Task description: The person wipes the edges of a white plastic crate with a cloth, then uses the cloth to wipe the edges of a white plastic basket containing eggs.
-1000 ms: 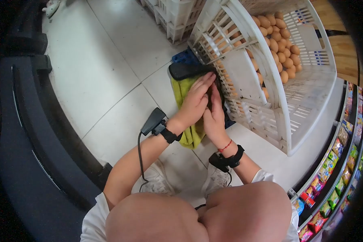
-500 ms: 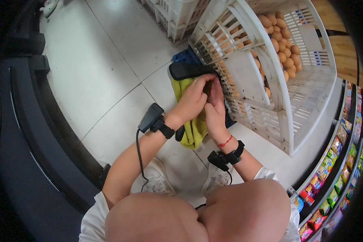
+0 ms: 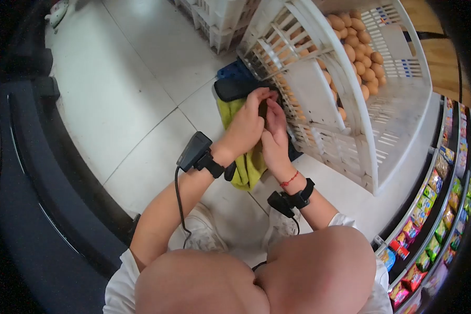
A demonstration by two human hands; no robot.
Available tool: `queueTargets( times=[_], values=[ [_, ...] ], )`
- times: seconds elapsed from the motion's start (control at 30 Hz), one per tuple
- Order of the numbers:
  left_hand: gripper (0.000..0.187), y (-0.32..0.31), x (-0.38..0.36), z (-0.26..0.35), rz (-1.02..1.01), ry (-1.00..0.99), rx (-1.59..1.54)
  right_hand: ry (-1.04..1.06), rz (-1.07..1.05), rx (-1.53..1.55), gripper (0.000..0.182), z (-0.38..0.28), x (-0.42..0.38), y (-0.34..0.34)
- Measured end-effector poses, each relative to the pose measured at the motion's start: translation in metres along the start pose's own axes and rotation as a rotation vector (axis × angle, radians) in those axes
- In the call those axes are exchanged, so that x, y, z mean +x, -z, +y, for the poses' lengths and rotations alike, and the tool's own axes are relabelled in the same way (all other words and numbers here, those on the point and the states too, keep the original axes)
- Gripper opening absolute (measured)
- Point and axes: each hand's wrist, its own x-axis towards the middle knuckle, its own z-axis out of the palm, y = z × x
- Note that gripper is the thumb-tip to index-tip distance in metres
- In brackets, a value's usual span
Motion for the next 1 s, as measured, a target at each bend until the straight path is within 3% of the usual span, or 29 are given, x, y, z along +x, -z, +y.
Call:
queueTargets(
  times=[0.07, 0.1, 0.13, 0.2, 0.23, 0.37, 0.43, 0.47, 0.53, 0.57, 0.6, 0.67, 0.9, 1.0],
  values=[
    [0.056, -0.002, -0.002, -0.006, 0.000, -0.022, 0.009, -0.246, 0.048, 0.528, 0.072, -0.014, 0.002, -0.005],
    [0.056, -0.001, -0.001, -0.009, 0.000, -0.015, 0.043, -0.233, 0.029, 0.602, 0.075, -0.011, 0.005, -0.004],
    [0.056, 0.001, -0.001, -0.011, 0.004, -0.008, 0.078, -0.223, 0.026, 0.596, 0.075, -0.008, 0.005, -0.007],
    [0.055, 0.000, -0.002, -0.011, -0.007, -0.046, 0.102, -0.049, 0.017, -0.088, 0.075, -0.004, 0.003, -0.012],
    [0.055, -0.001, -0.005, -0.008, 0.006, -0.067, 0.047, -0.269, 0.096, 0.506, 0.075, -0.033, 0.001, -0.019],
    [0.056, -0.005, -0.006, 0.007, 0.024, -0.143, -0.078, -0.169, 0.053, 0.557, 0.074, -0.027, -0.005, -0.023],
    [0.056, -0.006, -0.007, -0.004, 0.007, -0.039, 0.000, 0.043, -0.024, -0.093, 0.073, -0.001, 0.001, -0.007],
    [0.057, -0.007, -0.007, -0.011, -0.008, 0.061, 0.079, 0.044, -0.022, -0.097, 0.073, 0.005, 0.003, 0.000],
    [0.056, -0.006, -0.009, -0.017, -0.015, 0.017, 0.049, 0.045, -0.051, -0.177, 0.072, -0.006, 0.004, -0.015],
    [0.056, -0.003, -0.007, -0.018, -0.023, -0.039, 0.030, -0.283, 0.122, 0.335, 0.070, -0.036, 0.005, -0.022],
    [0.056, -0.002, -0.007, -0.013, -0.021, -0.040, 0.029, -0.283, 0.120, 0.333, 0.070, -0.030, 0.006, -0.020],
    [0.054, -0.007, -0.007, 0.006, 0.012, -0.062, -0.105, 0.032, -0.060, -0.007, 0.071, -0.013, 0.001, -0.011],
    [0.051, 0.004, 0.001, -0.009, -0.020, -0.020, 0.130, 0.039, -0.004, -0.119, 0.066, 0.008, 0.004, -0.005],
    [0.051, 0.002, 0.001, -0.013, -0.023, -0.045, 0.060, 0.001, 0.016, -0.145, 0.065, 0.007, 0.008, -0.003]
  ],
)
